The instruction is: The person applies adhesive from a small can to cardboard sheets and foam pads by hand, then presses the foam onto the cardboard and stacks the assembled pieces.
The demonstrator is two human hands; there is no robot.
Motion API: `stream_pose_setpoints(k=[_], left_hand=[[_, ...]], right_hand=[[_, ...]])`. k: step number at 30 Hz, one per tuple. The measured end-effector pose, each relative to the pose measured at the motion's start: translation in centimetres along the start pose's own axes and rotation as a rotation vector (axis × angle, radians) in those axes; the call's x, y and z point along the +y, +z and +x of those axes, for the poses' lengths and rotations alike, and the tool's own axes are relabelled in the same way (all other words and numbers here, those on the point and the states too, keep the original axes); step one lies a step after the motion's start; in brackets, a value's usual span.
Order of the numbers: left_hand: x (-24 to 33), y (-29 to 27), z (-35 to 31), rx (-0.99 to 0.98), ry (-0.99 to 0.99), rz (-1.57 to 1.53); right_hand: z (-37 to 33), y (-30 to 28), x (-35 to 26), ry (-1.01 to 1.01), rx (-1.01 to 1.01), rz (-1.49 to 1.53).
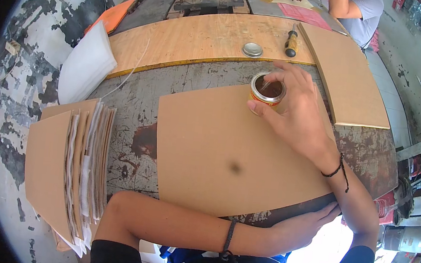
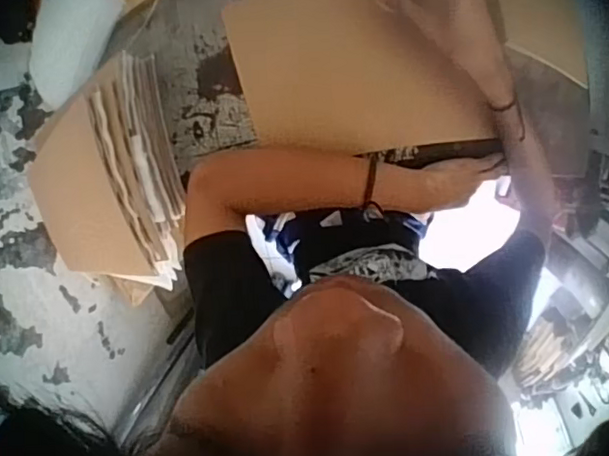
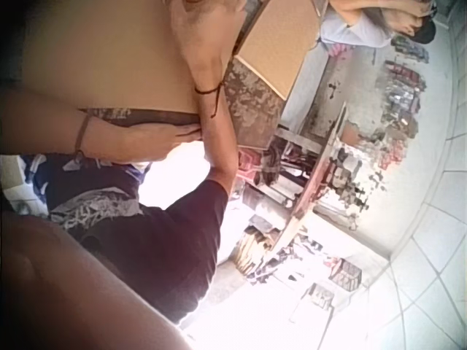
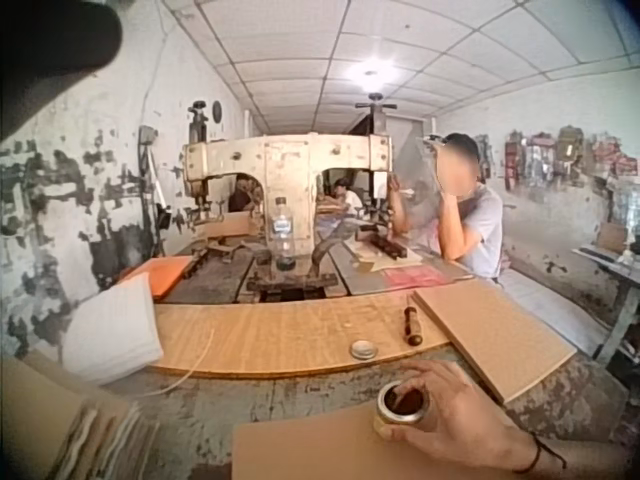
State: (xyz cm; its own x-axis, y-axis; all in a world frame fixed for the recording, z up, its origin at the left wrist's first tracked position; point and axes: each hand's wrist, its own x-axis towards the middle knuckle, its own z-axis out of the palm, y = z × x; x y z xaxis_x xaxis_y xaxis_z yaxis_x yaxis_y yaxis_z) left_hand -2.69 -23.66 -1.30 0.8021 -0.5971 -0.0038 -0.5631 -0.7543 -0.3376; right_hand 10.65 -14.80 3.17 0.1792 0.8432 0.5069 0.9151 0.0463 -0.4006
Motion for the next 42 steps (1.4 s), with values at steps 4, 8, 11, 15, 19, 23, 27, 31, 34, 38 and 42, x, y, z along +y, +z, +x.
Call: stream_pose_setpoints(k=[4, 8, 11, 15, 19, 23, 27, 31, 34, 38, 42], left_hand=[[0.3, 0.3, 0.1, 0.034, -0.049, 0.012], [0.4, 0.5, 0.6, 0.041, -0.020, 0.010], [0.4, 0.5, 0.5, 0.040, -0.029, 0.017], [0.3, 0.7, 0.3, 0.076, -0.034, 0.028], [0.5, 1.2, 0.4, 0.144, -0.053, 0.040], [0.8, 1.5, 0.6, 0.149, -0.049, 0.070], [1.0, 2.1, 0.7, 0.166, -0.077, 0.088], [0.7, 2.0, 0.8, 0.159, -0.058, 0.060], [1.1, 2.1, 1.1, 0.187, -0.083, 0.091], [1.3, 2.7, 1.3, 0.203, -0.079, 0.064], [1.8, 3.1, 2.1, 0.200, -0.099, 0.032]], right_hand=[[0.6, -0.9, 0.4, 0.056, 0.033, 0.262], [1.5, -3.4, 0.7, 0.098, 0.047, 0.397], [2.6, -4.7, 0.1, 0.082, 0.091, 0.419], [4.0, -6.0, -0.8, 0.055, 0.112, 0.456], [5.4, -7.1, -2.1, -0.012, 0.132, 0.401], [6.8, -8.5, -3.2, 0.000, 0.210, 0.360], [8.6, -10.8, -3.8, -0.040, 0.233, 0.244], [10.2, -12.9, -4.3, -0.090, 0.228, 0.229], [11.3, -14.3, -4.4, -0.106, 0.226, 0.237], [12.1, -14.5, -6.1, -0.131, 0.248, 0.310], [11.5, -12.7, -8.2, -0.159, 0.099, 0.521]])
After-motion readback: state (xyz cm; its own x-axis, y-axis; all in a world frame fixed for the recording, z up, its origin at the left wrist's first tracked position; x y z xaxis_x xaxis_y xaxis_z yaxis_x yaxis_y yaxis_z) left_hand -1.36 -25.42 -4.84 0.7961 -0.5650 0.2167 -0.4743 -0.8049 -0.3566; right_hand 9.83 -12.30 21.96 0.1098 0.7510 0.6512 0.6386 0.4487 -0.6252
